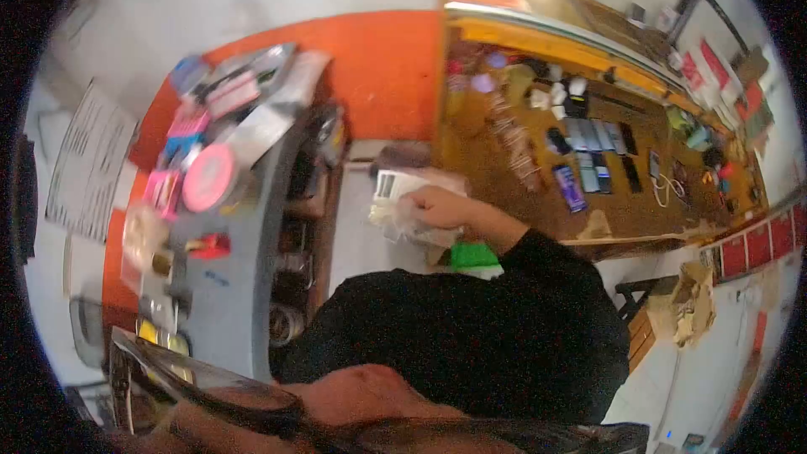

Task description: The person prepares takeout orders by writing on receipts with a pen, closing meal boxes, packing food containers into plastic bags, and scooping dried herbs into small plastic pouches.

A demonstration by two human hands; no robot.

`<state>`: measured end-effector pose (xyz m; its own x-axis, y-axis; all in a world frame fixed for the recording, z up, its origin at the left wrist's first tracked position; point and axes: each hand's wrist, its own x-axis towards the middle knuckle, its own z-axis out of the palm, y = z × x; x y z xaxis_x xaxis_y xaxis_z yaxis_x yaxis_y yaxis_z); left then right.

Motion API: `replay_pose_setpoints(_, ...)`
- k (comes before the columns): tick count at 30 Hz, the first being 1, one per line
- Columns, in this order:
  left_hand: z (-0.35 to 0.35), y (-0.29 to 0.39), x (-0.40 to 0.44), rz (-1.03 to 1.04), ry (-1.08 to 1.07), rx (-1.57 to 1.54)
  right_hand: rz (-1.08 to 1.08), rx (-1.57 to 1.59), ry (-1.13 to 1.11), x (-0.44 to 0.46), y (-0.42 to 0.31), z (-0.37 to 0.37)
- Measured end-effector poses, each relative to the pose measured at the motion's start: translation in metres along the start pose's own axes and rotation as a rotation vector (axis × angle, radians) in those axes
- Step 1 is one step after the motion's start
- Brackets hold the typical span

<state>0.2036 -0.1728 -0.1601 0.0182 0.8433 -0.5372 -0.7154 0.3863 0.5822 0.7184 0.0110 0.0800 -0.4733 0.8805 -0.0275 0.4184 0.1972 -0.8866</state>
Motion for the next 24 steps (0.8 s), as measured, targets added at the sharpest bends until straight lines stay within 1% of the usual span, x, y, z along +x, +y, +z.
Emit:
replay_pose_setpoints(1, 0.029, -0.012, 0.012, -0.039, -0.072, -0.047, 0.007, -0.012, 0.098, -0.019, 0.017, -0.029)
replay_pose_setpoints(2, 0.058, -0.025, 0.016, -0.089, -0.128, -0.094, 0.136, -0.032, 0.113, -0.043, 0.026, -0.054)
replay_pose_setpoints(3, 0.088, -0.037, 0.024, -0.141, -0.188, -0.135, 0.146, -0.017, 0.13, -0.059, 0.043, -0.076)
replay_pose_setpoints(4, 0.117, -0.047, 0.029, -0.197, -0.245, -0.168, 0.253, 0.049, 0.197, -0.072, 0.063, -0.092)
replay_pose_setpoints(5, 0.14, -0.054, 0.031, -0.246, -0.297, -0.199, 0.366, 0.122, 0.255, -0.085, 0.081, -0.093)
replay_pose_setpoints(6, 0.163, -0.062, 0.035, -0.3, -0.35, -0.242, 0.378, 0.139, 0.272, -0.096, 0.104, -0.09)
replay_pose_setpoints(7, 0.188, -0.07, 0.041, -0.342, -0.41, -0.263, 0.372, 0.064, 0.289, -0.104, 0.133, -0.093)
replay_pose_setpoints(9, 0.226, -0.08, 0.045, -0.403, -0.481, -0.284, 0.364, -0.009, 0.311, -0.114, 0.172, -0.118)
replay_pose_setpoints(10, 0.238, -0.08, 0.044, -0.398, -0.459, -0.26, 0.041, 0.029, 0.251, -0.117, 0.193, -0.13)
replay_pose_setpoints(12, 0.253, -0.074, 0.038, -0.347, -0.358, -0.148, 0.199, 0.442, -0.066, -0.131, 0.174, -0.189)
replay_pose_setpoints(13, 0.258, -0.069, 0.036, -0.313, -0.304, -0.077, 0.295, 0.462, -0.032, -0.134, 0.187, -0.228)
replay_pose_setpoints(14, 0.259, -0.066, 0.035, -0.279, -0.248, -0.007, 0.061, -0.042, 0.264, -0.133, 0.25, -0.254)
replay_pose_setpoints(15, 0.261, -0.06, 0.033, -0.25, -0.194, 0.073, 0.445, -0.104, 0.414, -0.132, 0.248, -0.295)
replay_pose_setpoints(16, 0.264, -0.054, 0.031, -0.226, -0.138, 0.157, 0.613, -0.52, 0.47, -0.131, 0.276, -0.34)
replay_pose_setpoints(17, 0.265, -0.048, 0.03, -0.203, -0.075, 0.241, 0.879, -0.615, 0.467, -0.113, 0.351, -0.384)
replay_pose_setpoints(18, 0.269, -0.044, 0.029, -0.191, -0.02, 0.317, 0.953, -0.702, 0.503, -0.107, 0.39, -0.412)
replay_pose_setpoints(21, 0.286, -0.034, 0.022, -0.212, 0.136, 0.523, 0.992, -0.844, 0.529, -0.094, 0.468, -0.454)
replay_pose_setpoints(24, 0.302, -0.03, 0.015, -0.235, 0.223, 0.655, 0.939, -0.953, 0.498, -0.09, 0.526, -0.468)
